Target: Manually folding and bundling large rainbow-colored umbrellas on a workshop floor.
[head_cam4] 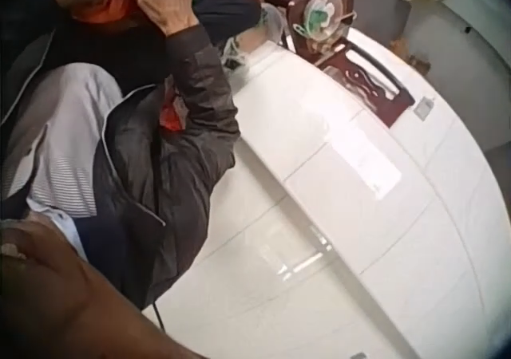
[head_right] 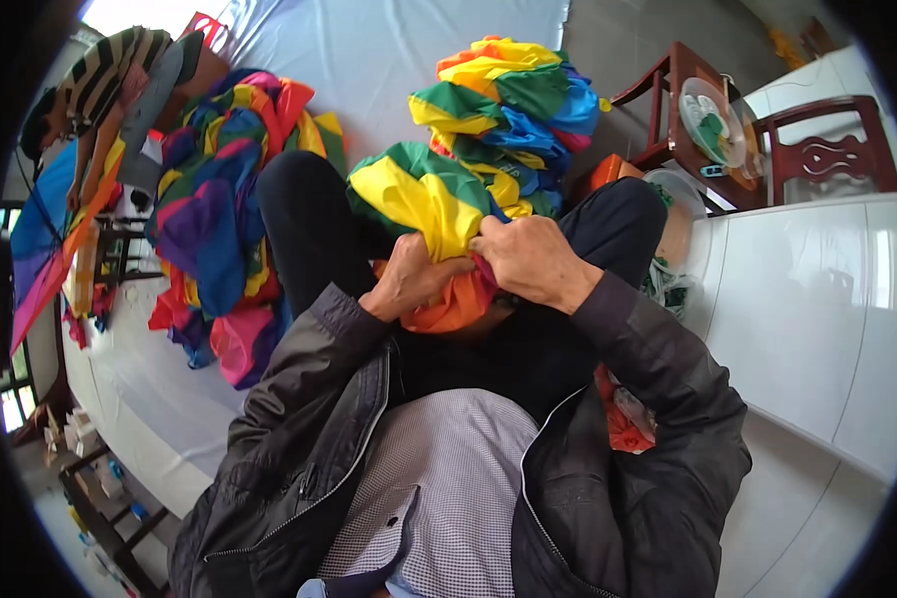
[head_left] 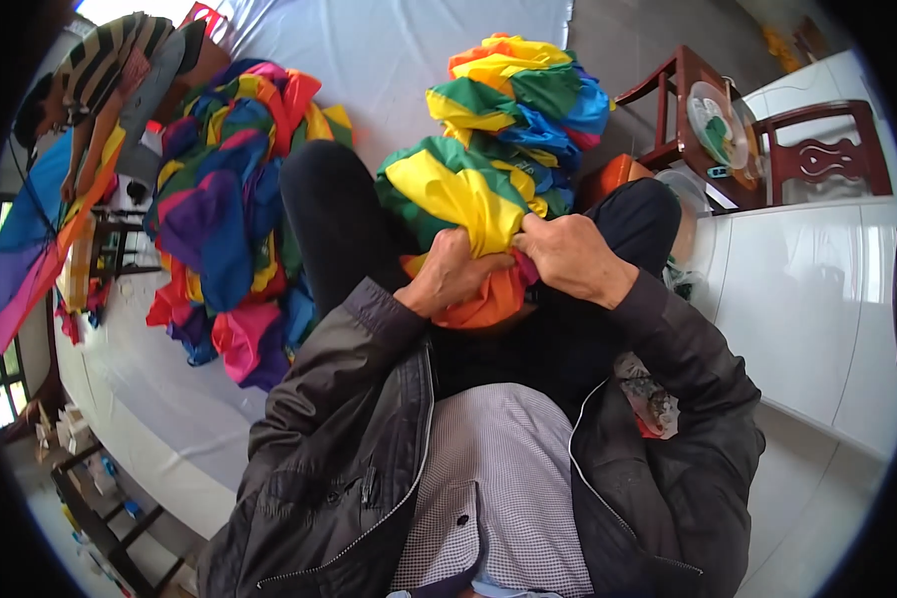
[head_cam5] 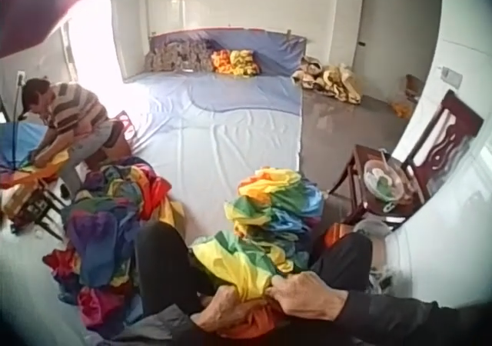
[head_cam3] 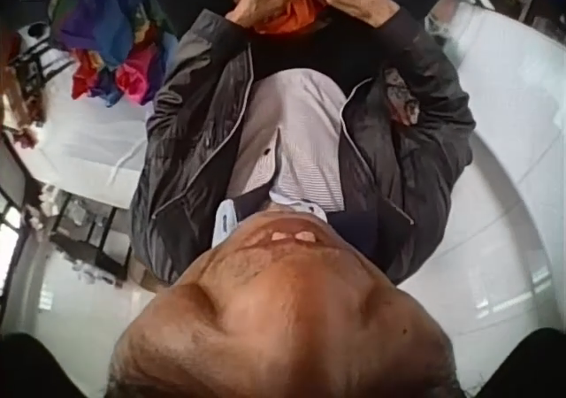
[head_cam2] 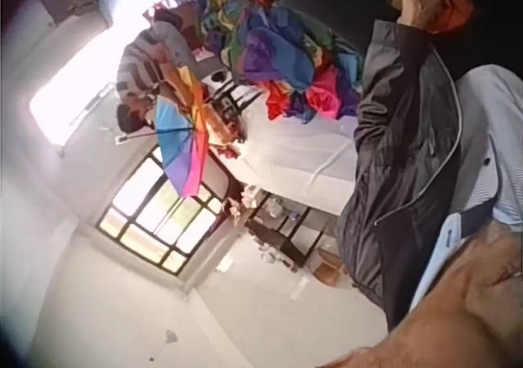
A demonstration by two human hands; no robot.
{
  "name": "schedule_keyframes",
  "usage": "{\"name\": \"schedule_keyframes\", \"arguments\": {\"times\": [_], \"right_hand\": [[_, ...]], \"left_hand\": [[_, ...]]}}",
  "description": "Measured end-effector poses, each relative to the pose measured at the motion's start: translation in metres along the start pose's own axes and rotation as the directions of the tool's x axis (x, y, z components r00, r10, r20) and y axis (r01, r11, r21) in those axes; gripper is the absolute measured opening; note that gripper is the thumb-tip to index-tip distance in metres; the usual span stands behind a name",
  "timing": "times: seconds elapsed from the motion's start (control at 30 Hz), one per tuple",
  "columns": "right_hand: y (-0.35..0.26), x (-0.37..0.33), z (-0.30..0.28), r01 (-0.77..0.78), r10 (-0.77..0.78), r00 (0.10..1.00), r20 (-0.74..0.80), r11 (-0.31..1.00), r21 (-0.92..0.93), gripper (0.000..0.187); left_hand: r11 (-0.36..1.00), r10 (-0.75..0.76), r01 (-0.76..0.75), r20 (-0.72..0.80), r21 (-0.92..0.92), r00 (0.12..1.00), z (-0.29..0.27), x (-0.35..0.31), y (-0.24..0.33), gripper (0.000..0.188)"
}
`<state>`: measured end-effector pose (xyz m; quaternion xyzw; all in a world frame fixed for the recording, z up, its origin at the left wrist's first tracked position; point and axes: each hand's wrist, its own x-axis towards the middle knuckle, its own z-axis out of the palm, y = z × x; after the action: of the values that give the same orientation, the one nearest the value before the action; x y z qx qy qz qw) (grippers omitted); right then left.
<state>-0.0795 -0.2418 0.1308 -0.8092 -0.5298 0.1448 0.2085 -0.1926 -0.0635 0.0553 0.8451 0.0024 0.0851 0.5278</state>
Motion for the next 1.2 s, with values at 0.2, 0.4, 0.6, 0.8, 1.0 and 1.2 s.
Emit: {"name": "schedule_keyframes", "arguments": {"times": [0.2, 0.4, 0.6, 0.8, 1.0, 1.2], "right_hand": [[-0.002, -0.014, -0.007, 0.020, -0.020, 1.000, -0.003, 1.000, 0.005, 0.022], [-0.001, -0.014, -0.013, 0.128, -0.124, 0.991, 0.042, 0.984, -0.123, 0.020], [-0.002, -0.014, -0.012, 0.170, -0.167, 0.985, 0.036, 0.967, -0.190, 0.021], [0.005, -0.021, 0.005, 0.124, -0.122, 0.992, 0.018, 0.983, -0.136, 0.021], [-0.003, -0.028, 0.015, -0.024, 0.025, 0.999, -0.042, 0.999, 0.040, 0.024], [-0.005, -0.033, 0.020, -0.106, 0.110, 0.992, -0.066, 0.993, 0.055, 0.025]], "left_hand": [[0.991, -0.121, 0.124, 0.061, -0.053, 0.991, -0.008, -0.005, 0.020, 0.039], [0.976, -0.200, 0.211, 0.158, -0.060, 0.967, -0.012, -0.003, 0.030, 0.040], [0.980, -0.179, 0.190, 0.151, -0.060, 0.972, -0.006, -0.001, 0.019, 0.040], [0.993, -0.112, 0.115, 0.140, -0.012, 0.984, 0.000, -0.005, 0.013, 0.042], [0.995, -0.094, 0.099, 0.150, -0.027, 0.984, 0.002, -0.010, 0.009, 0.041], [0.997, -0.075, 0.079, 0.155, -0.021, 0.985, 0.006, -0.009, 0.008, 0.040]]}}
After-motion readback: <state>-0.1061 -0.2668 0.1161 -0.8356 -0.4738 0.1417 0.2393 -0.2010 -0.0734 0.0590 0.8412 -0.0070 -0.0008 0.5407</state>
